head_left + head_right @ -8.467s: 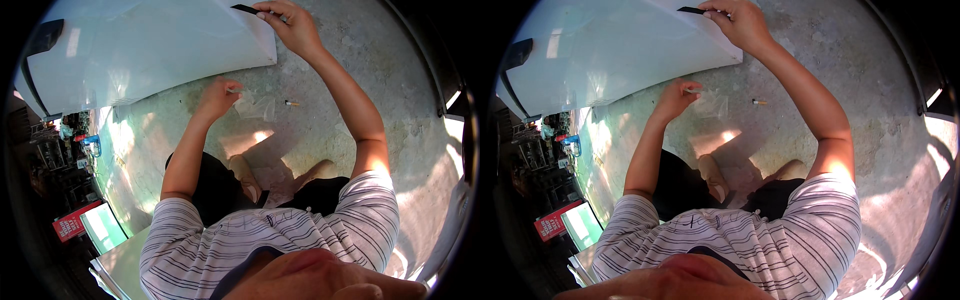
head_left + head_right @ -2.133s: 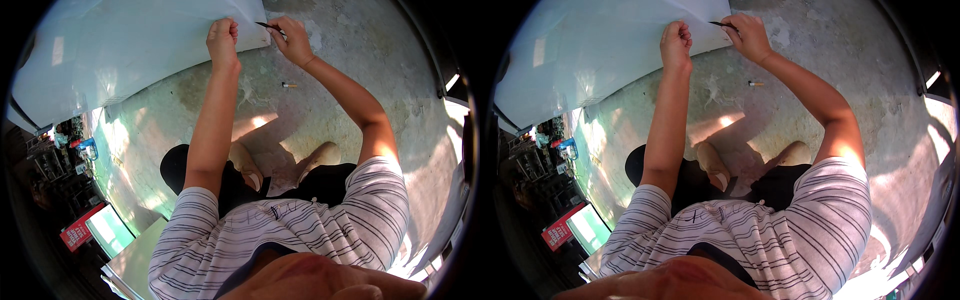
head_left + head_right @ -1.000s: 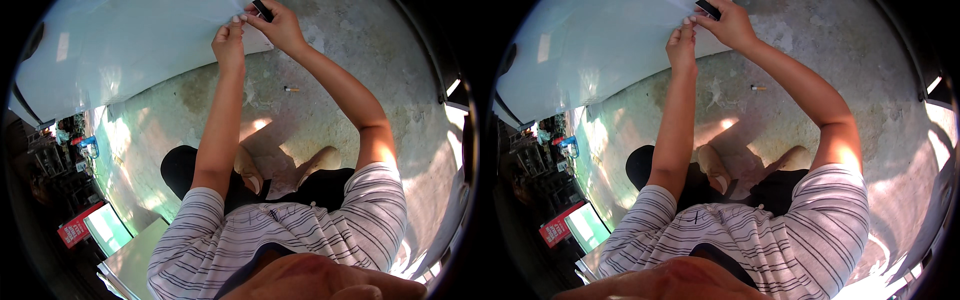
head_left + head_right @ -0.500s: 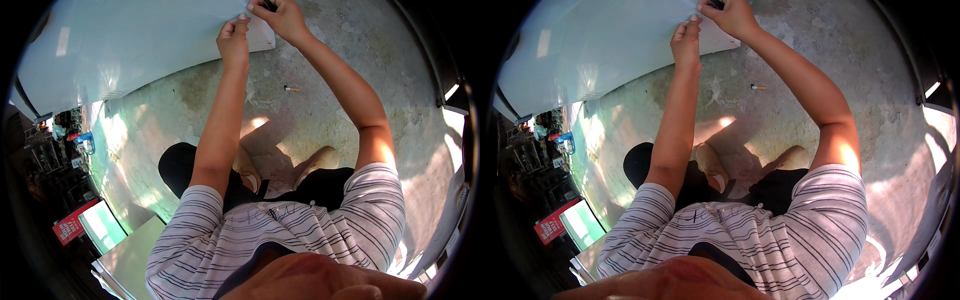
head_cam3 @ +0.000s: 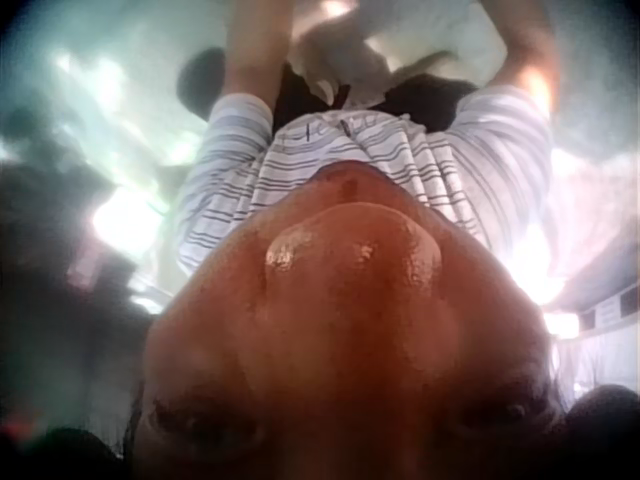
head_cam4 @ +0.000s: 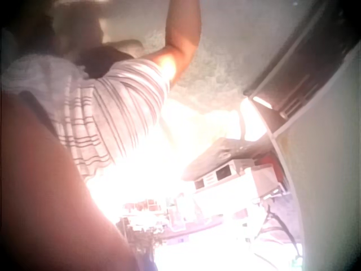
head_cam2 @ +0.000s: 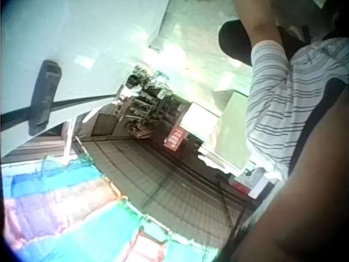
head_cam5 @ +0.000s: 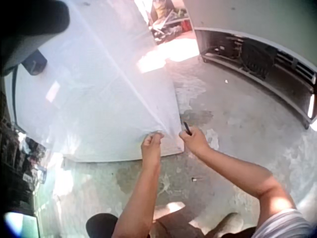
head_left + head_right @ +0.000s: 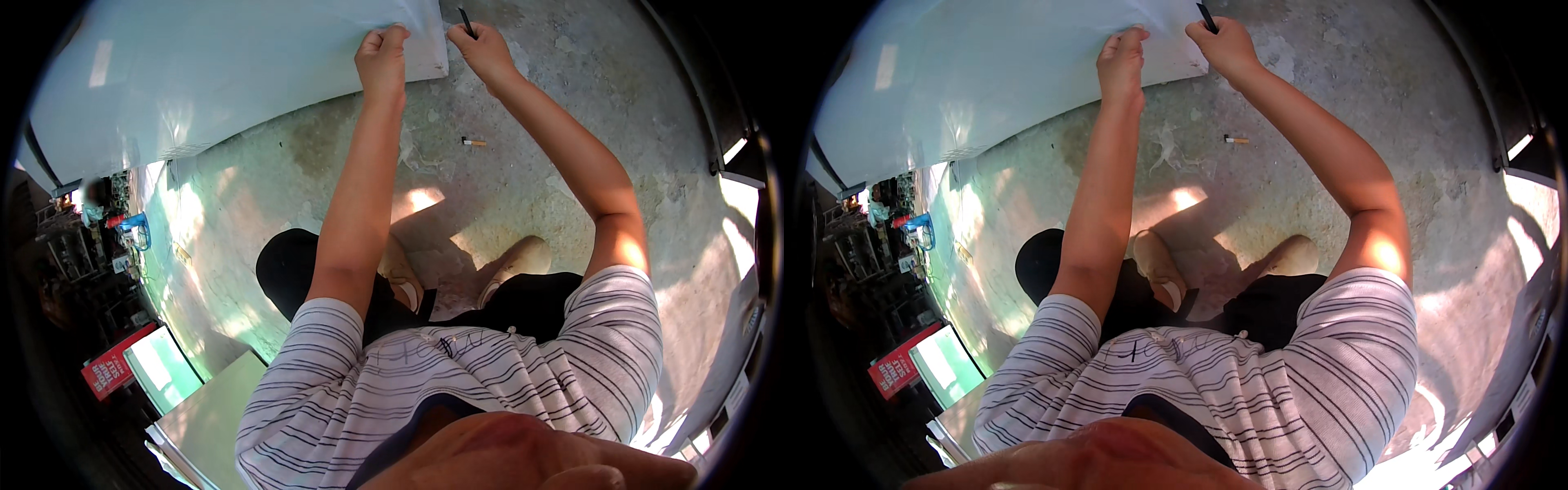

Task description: The person applies adhesive and protective film to the exterior surface of a white appliance by hand and using a small plastic tool.

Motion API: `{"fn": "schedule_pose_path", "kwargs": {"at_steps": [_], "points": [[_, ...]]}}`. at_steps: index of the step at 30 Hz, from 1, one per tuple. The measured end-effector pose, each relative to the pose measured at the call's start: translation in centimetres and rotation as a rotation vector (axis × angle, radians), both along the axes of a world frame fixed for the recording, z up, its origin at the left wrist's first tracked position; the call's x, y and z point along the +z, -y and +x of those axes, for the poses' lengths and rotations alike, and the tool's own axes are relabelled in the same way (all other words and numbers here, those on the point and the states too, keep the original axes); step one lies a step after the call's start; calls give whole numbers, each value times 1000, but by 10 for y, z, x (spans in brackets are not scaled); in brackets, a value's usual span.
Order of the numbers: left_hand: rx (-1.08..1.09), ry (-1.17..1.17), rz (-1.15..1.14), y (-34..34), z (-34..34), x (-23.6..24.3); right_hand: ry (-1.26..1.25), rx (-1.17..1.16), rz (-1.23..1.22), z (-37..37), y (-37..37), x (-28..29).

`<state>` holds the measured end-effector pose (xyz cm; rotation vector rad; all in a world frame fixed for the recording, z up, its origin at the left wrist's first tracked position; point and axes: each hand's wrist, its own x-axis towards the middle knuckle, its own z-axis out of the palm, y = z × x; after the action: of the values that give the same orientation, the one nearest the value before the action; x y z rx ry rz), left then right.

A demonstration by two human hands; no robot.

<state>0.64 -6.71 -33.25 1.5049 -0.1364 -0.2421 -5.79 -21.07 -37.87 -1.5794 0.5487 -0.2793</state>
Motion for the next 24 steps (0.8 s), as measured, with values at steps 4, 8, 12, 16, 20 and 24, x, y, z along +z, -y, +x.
{"fn": "schedule_pose_path", "kwargs": {"at_steps": [4,8,12,16,20,24], "points": [[17,-27,-5,-1,-5,1,227,-102,59,-13,-2,-6],[19,-50,-3,-4,-8,1,443,-55,-94,3,-8,20],[-20,-39,-4,-5,-5,-3,454,-92,-148,21,-14,27],[-28,-22,-11,-7,-3,-6,415,-99,-234,24,-15,32],[-25,-18,1,-8,-4,-5,364,-76,-347,26,-14,34],[-24,-34,19,-5,-5,0,183,-20,-136,29,-8,7]]}}
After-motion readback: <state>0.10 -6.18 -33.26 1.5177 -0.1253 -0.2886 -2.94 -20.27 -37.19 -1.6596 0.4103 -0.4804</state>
